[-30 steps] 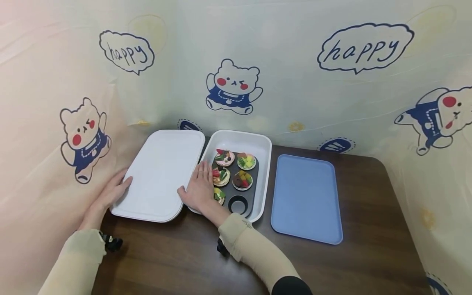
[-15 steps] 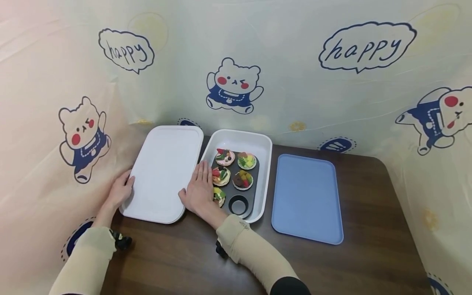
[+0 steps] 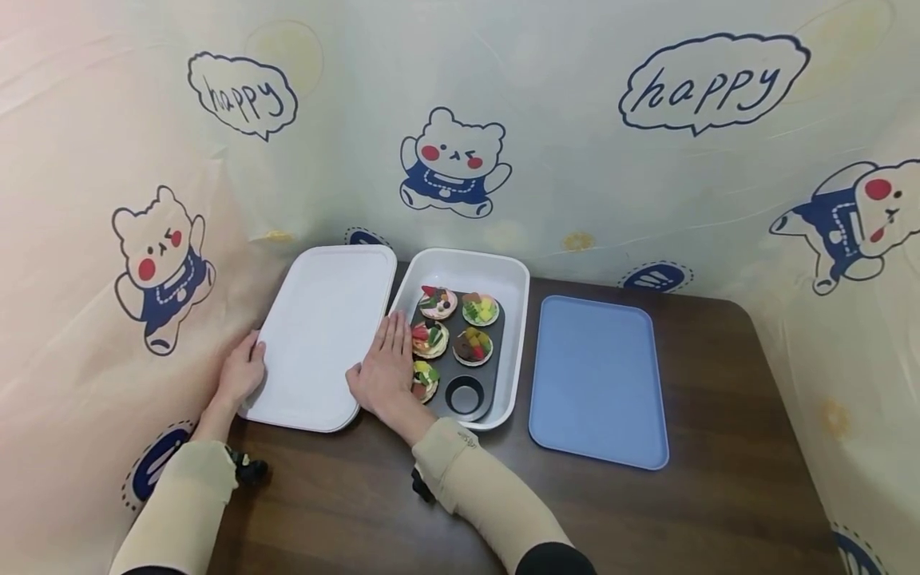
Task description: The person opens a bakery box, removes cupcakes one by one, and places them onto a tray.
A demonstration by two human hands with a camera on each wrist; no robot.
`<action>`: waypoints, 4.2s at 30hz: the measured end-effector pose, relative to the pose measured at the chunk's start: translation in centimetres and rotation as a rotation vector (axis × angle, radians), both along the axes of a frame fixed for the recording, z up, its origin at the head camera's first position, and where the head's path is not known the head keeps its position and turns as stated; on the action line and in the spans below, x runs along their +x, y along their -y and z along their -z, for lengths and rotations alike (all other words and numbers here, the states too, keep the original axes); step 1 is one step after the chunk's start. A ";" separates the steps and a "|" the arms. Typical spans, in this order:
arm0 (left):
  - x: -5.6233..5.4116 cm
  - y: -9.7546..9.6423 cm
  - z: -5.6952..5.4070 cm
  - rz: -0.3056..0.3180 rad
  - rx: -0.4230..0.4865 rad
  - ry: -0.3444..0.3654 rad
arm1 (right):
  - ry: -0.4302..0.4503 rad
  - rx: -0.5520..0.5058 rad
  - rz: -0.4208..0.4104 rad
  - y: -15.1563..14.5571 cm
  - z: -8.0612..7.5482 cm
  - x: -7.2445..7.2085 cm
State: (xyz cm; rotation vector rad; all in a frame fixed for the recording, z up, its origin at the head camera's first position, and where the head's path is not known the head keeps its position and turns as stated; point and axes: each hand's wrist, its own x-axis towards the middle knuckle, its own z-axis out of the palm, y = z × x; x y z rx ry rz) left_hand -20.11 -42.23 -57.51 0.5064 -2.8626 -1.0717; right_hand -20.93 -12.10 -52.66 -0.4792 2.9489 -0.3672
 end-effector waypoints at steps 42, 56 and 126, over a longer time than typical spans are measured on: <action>-1.8 -9.4 -2.5 0.316 -0.326 -0.159 | -0.029 -0.152 -0.042 -12.9 -2.8 -1.4; -1.9 -18.1 -5.8 0.533 -0.244 -0.104 | 0.016 -0.321 0.017 -20.1 -2.2 -5.3; 3.7 -20.7 -3.1 0.577 -0.340 -0.056 | 0.048 -0.224 -0.009 -20.6 0.0 -12.3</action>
